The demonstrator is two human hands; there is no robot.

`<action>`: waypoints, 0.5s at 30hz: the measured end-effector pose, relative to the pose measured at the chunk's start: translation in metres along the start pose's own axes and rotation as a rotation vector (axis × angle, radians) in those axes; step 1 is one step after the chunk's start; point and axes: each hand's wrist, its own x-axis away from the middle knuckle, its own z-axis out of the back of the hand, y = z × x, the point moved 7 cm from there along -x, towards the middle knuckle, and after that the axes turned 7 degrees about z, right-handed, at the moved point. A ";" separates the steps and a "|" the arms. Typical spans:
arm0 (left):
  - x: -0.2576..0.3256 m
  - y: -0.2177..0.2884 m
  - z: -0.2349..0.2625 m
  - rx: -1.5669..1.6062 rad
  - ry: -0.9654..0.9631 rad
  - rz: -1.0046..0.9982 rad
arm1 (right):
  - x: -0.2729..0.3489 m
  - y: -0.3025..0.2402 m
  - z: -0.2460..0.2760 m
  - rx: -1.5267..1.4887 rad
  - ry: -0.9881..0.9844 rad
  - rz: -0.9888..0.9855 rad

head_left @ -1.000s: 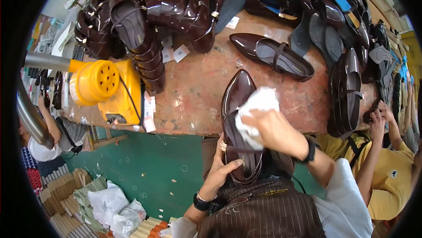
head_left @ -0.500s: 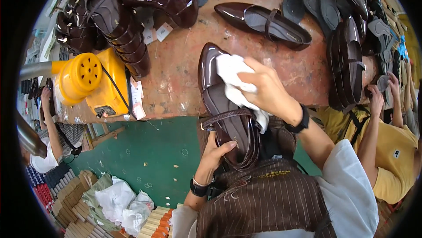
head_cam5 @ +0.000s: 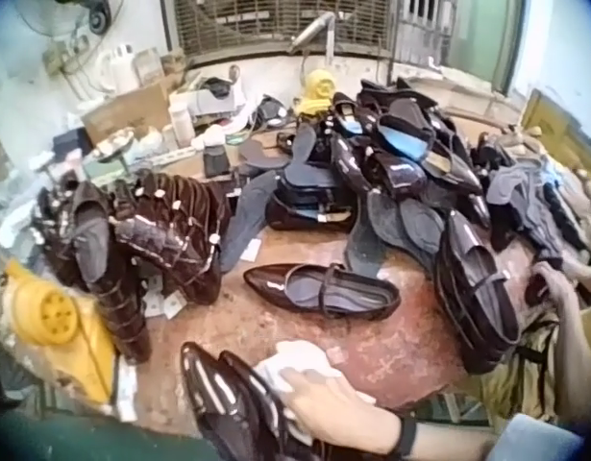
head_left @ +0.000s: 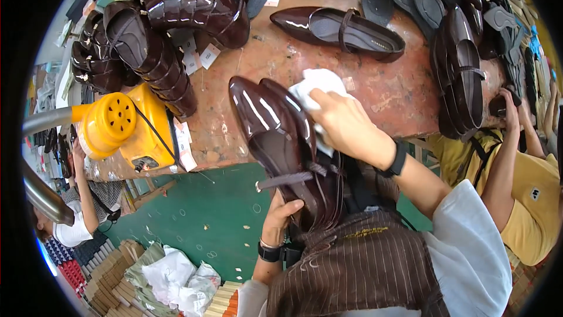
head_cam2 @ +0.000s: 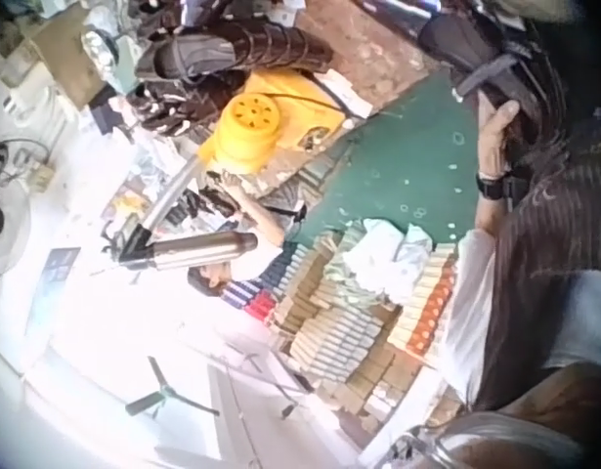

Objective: Polishing finished shoes and applying tags in a factory setting.

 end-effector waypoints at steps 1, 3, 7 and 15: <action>0.004 -0.004 0.000 0.007 0.000 0.012 | 0.021 -0.006 -0.002 -0.052 -0.091 -0.018; -0.001 0.002 -0.007 0.047 -0.001 0.023 | 0.061 -0.029 -0.002 -0.183 -0.238 0.039; 0.012 -0.002 0.010 0.008 0.063 0.005 | 0.041 -0.003 0.055 -0.808 0.121 0.043; 0.003 -0.017 0.027 0.002 0.098 0.105 | 0.021 0.034 -0.013 -0.244 0.101 0.006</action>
